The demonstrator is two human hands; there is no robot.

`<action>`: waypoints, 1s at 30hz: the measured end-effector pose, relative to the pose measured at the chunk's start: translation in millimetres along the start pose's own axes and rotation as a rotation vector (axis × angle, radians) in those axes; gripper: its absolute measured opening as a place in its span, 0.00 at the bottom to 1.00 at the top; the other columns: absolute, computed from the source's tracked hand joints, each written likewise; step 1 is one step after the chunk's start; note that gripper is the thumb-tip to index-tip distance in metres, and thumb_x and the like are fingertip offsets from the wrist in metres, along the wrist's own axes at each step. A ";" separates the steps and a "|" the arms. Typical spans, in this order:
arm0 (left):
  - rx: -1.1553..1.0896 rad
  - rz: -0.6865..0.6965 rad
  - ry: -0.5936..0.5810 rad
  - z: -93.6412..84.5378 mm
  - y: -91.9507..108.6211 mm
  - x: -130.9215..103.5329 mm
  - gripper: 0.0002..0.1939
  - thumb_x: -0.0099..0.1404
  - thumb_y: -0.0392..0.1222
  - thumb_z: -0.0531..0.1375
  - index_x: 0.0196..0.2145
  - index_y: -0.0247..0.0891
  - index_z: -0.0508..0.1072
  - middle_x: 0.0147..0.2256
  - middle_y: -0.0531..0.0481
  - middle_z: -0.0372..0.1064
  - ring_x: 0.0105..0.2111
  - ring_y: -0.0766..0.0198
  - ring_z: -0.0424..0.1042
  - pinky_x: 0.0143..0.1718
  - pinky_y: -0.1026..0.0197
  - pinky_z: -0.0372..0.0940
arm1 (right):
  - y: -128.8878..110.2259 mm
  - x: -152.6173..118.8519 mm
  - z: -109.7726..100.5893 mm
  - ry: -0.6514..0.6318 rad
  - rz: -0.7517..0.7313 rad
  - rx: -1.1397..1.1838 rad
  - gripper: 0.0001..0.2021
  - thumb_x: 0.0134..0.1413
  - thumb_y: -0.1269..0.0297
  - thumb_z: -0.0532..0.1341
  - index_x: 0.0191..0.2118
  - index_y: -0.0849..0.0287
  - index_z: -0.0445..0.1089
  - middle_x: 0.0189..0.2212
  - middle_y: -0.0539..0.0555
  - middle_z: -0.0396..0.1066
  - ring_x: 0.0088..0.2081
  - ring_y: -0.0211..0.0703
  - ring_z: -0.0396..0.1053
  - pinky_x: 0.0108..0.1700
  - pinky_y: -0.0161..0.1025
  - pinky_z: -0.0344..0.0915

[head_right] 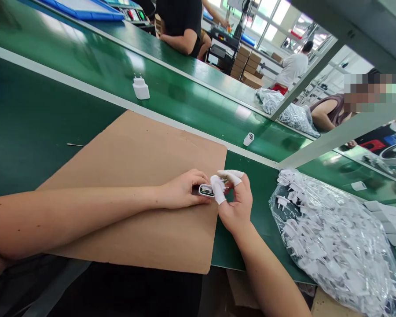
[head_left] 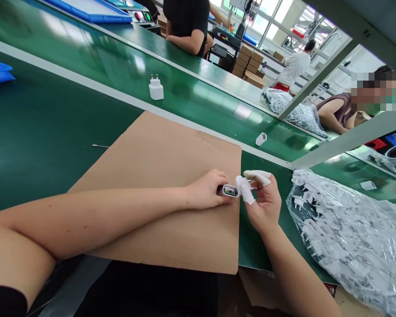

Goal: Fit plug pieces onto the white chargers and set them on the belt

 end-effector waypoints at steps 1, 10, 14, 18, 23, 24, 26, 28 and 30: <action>0.000 0.000 0.001 0.3 -0.4 0.0 0.10 0.59 0.43 0.71 0.37 0.38 0.79 0.41 0.45 0.75 0.46 0.53 0.71 0.50 0.53 0.67 | 2.8 0.4 -0.7 0.011 0.074 0.068 0.12 0.62 0.65 0.67 0.51 0.51 0.75 0.46 0.55 0.71 0.33 0.39 0.70 0.37 0.42 0.72; -0.007 0.030 0.044 1.6 -1.1 -1.6 0.08 0.59 0.41 0.69 0.37 0.38 0.80 0.42 0.45 0.77 0.45 0.53 0.73 0.48 0.53 0.69 | 3.2 6.3 -6.9 -0.199 0.130 0.135 0.10 0.59 0.62 0.70 0.46 0.52 0.77 0.40 0.53 0.76 0.38 0.43 0.75 0.40 0.41 0.74; -0.015 0.024 0.031 1.4 -2.8 -1.0 0.06 0.59 0.40 0.70 0.35 0.39 0.80 0.42 0.46 0.76 0.45 0.54 0.72 0.46 0.55 0.68 | -5.4 4.2 -5.7 -0.184 -0.081 -0.184 0.07 0.61 0.64 0.68 0.45 0.52 0.79 0.35 0.52 0.75 0.32 0.41 0.72 0.35 0.40 0.72; -0.004 0.038 0.029 1.3 -4.1 -0.9 0.05 0.59 0.39 0.71 0.35 0.39 0.81 0.43 0.47 0.75 0.46 0.54 0.72 0.50 0.55 0.67 | -5.2 3.4 -1.0 -0.251 -0.193 -0.317 0.14 0.63 0.67 0.64 0.53 0.51 0.77 0.38 0.54 0.76 0.38 0.47 0.74 0.39 0.43 0.74; 0.001 0.039 0.029 2.0 -5.4 -0.3 0.06 0.59 0.40 0.72 0.34 0.39 0.81 0.44 0.46 0.75 0.47 0.53 0.72 0.50 0.54 0.67 | -7.3 4.3 -5.9 -0.224 -0.223 -0.341 0.13 0.64 0.70 0.63 0.52 0.49 0.76 0.40 0.54 0.78 0.41 0.47 0.75 0.43 0.44 0.74; 0.001 0.038 0.028 2.3 -5.9 0.0 0.06 0.59 0.41 0.72 0.34 0.39 0.81 0.44 0.46 0.75 0.47 0.53 0.72 0.50 0.54 0.67 | -7.6 4.3 -6.7 -0.218 -0.221 -0.341 0.13 0.64 0.70 0.63 0.52 0.49 0.76 0.41 0.53 0.78 0.41 0.47 0.76 0.43 0.44 0.74; -0.010 0.035 0.025 2.7 -7.0 0.7 0.07 0.58 0.41 0.72 0.34 0.39 0.81 0.44 0.46 0.75 0.47 0.53 0.72 0.50 0.54 0.67 | -7.4 4.0 -6.1 -0.229 -0.232 -0.340 0.13 0.64 0.70 0.63 0.51 0.50 0.76 0.40 0.53 0.78 0.41 0.47 0.76 0.42 0.43 0.74; -0.024 0.036 0.026 2.9 -8.2 1.2 0.07 0.58 0.41 0.73 0.34 0.39 0.81 0.44 0.46 0.75 0.47 0.54 0.72 0.51 0.54 0.67 | -6.9 3.6 -3.7 -0.248 -0.263 -0.341 0.13 0.64 0.71 0.63 0.51 0.51 0.75 0.40 0.54 0.78 0.40 0.47 0.76 0.41 0.42 0.74; -0.029 0.036 0.029 2.7 -8.8 1.1 0.07 0.58 0.40 0.73 0.34 0.39 0.81 0.44 0.46 0.75 0.47 0.53 0.72 0.51 0.54 0.67 | -7.1 3.6 -1.3 -0.255 -0.301 -0.348 0.13 0.63 0.72 0.63 0.51 0.52 0.75 0.40 0.54 0.78 0.40 0.47 0.75 0.41 0.42 0.74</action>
Point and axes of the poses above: each hand's wrist, its own x-axis towards the middle knuckle, its own z-axis out of the palm, y = z × x, the point moved 3 cm from there along x, towards the middle knuckle
